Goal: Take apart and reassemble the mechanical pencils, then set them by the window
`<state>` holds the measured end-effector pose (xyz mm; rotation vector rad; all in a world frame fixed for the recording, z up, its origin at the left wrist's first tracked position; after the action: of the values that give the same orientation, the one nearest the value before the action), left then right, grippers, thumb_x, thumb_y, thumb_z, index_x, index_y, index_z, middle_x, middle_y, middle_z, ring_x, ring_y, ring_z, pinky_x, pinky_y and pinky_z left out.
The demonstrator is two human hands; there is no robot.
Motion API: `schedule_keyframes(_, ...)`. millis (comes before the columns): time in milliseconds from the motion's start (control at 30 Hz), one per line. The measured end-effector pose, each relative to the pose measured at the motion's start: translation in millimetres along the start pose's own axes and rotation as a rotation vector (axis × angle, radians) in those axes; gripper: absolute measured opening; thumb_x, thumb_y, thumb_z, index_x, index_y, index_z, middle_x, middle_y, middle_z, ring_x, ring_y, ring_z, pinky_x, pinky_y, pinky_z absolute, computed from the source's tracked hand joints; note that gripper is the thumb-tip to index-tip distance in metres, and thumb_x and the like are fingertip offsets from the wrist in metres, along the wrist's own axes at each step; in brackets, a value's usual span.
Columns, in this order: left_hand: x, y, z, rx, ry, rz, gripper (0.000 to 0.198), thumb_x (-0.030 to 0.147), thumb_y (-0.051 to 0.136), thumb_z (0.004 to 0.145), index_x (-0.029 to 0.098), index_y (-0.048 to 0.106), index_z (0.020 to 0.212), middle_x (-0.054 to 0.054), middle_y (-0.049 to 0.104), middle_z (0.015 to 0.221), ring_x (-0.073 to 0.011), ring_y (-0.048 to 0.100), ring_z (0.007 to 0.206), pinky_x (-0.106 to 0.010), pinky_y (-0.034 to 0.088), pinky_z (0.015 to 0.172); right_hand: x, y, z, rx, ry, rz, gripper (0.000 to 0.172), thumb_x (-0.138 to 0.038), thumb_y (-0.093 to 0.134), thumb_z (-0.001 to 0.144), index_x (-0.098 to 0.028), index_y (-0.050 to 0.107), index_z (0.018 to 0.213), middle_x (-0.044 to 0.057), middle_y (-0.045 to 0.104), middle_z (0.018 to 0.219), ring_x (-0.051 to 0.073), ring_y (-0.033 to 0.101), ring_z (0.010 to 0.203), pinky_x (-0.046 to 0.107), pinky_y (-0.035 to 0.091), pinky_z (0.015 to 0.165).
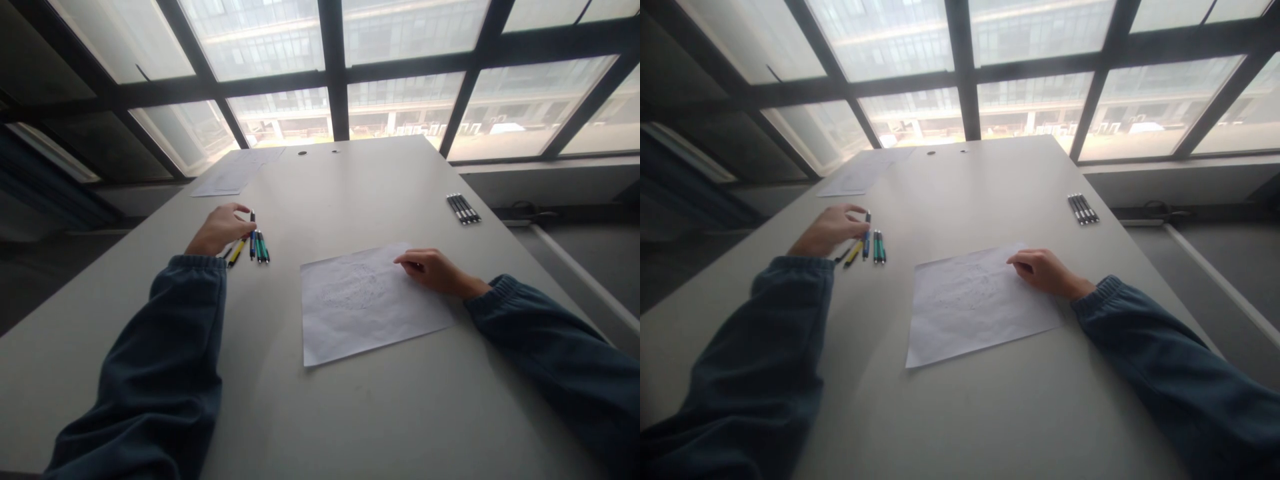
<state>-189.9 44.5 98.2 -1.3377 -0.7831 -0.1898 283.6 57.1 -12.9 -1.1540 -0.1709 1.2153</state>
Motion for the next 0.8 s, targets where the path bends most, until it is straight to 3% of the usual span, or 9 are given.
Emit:
schedule_keyframes(67,26,4.8,-18,-0.096,0.111,-0.167,0.060,0.024,0.074,0.066,0.018,0.065,0.125,-0.002,0.070,0.081,-0.0174,0.067,0.069,-0.031,0.057,0.070,1,0,0,0.007,-0.007,0.009,0.026,-0.014,0.055,0.091,-0.018,0.078,0.102,0.007,0.078,0.094,0.015,0.069,0.073,0.025,0.050,0.069)
schedule_keyframes(167,62,26.0,-48,-0.298,0.225,-0.354,0.050,0.028,0.077,0.069,0.017,0.068,0.117,-0.002,0.068,0.082,-0.0154,0.065,0.072,-0.032,0.059,0.074,1,0,0,0.021,-0.023,0.016,0.026,-0.013,0.055,0.091,-0.018,0.078,0.102,0.006,0.077,0.090,0.013,0.065,0.068,0.024,0.047,0.066)
schedule_keyframes(333,96,87.6,-89,-0.514,0.360,-0.732,0.038,0.028,0.080,0.072,0.018,0.061,0.104,-0.002,0.067,0.088,-0.0142,0.067,0.075,-0.034,0.062,0.074,-10,-2,1,0.067,-0.018,0.118,0.024,-0.016,0.055,0.093,-0.018,0.077,0.101,0.004,0.072,0.080,0.011,0.055,0.061,0.023,0.045,0.060)
schedule_keyframes(467,98,139.2,-116,-0.442,0.402,-0.951,0.032,0.026,0.080,0.074,0.018,0.056,0.094,-0.002,0.066,0.090,-0.0146,0.069,0.079,-0.032,0.063,0.075,-29,-2,1,0.043,0.113,0.296,0.022,-0.027,0.059,0.094,-0.017,0.076,0.105,0.005,0.072,0.080,0.012,0.058,0.064,0.024,0.048,0.059)
schedule_keyframes(567,95,162.9,-134,-0.358,0.435,-0.980,0.029,0.025,0.078,0.077,0.018,0.053,0.089,-0.002,0.067,0.091,-0.0143,0.070,0.081,-0.030,0.063,0.077,-38,1,0,0.008,0.197,0.399,0.026,-0.037,0.065,0.093,-0.018,0.076,0.107,0.005,0.074,0.080,0.013,0.061,0.063,0.025,0.050,0.058)
schedule_keyframes(800,90,169.6,-138,-0.356,0.484,-0.946,0.030,0.028,0.082,0.077,0.017,0.056,0.089,-0.004,0.071,0.089,-0.0174,0.074,0.081,-0.027,0.062,0.071,-33,1,-2,0.123,0.242,0.504,0.022,-0.039,0.070,0.091,-0.018,0.076,0.094,0.005,0.071,0.080,0.016,0.062,0.068,0.028,0.050,0.060)
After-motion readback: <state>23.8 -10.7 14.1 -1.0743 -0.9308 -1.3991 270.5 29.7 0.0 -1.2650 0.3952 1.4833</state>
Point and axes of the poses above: each hand's wrist, its own z-axis towards the middle knuckle, its own y-axis out of the palm, x = y × z, the point moved 2 cm from there along z, towards the middle knuckle
